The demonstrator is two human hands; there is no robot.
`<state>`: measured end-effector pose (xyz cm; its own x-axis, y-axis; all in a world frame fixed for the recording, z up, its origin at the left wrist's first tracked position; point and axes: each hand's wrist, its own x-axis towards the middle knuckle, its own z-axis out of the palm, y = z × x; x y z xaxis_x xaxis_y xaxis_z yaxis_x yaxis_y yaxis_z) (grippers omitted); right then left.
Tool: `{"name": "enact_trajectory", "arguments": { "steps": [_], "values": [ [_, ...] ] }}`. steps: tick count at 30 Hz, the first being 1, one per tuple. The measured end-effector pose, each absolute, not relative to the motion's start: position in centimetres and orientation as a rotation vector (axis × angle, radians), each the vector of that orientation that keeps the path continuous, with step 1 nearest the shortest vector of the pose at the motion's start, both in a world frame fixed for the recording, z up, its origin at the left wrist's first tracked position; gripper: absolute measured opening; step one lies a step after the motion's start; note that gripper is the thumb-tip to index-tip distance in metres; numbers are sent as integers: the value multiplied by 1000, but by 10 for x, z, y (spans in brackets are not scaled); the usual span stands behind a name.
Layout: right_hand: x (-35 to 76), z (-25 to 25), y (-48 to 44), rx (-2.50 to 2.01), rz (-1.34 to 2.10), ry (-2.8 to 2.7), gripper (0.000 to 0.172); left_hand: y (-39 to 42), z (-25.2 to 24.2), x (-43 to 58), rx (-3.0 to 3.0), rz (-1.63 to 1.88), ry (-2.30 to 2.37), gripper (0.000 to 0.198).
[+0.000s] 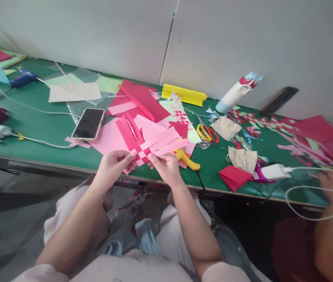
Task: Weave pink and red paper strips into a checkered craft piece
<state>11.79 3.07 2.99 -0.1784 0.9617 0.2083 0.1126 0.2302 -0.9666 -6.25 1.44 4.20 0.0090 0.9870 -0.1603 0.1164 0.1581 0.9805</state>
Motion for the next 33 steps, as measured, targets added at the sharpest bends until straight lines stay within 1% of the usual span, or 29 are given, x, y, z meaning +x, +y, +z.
{"name": "enact_trajectory", "arguments": {
  "steps": [3,8,14,18,20,22,27,33],
  "values": [
    [119,29,31,-1036,1104,-1512,36,13,45,-63,1291,1006,1344,41],
    [119,29,31,-1030,1125,-1495,35,11,49,-63,1538,1018,1440,38],
    [119,32,31,-1060,1150,-1426,38,16,48,-74,1340,1226,1298,27],
    [122,32,32,-1046,1165,-1385,36,19,48,-87,1295,1418,1459,23],
    [122,30,33,-1028,1171,-1378,35,19,48,-91,1311,1443,1576,19],
    [122,30,34,-1018,1170,-1385,35,18,48,-91,1291,1392,1582,18],
    [117,29,31,-1050,1168,-1442,36,16,45,-73,1222,1126,1342,31],
    [115,27,30,-1052,1152,-1487,36,14,49,-63,1077,1033,1289,34]
  ]
}}
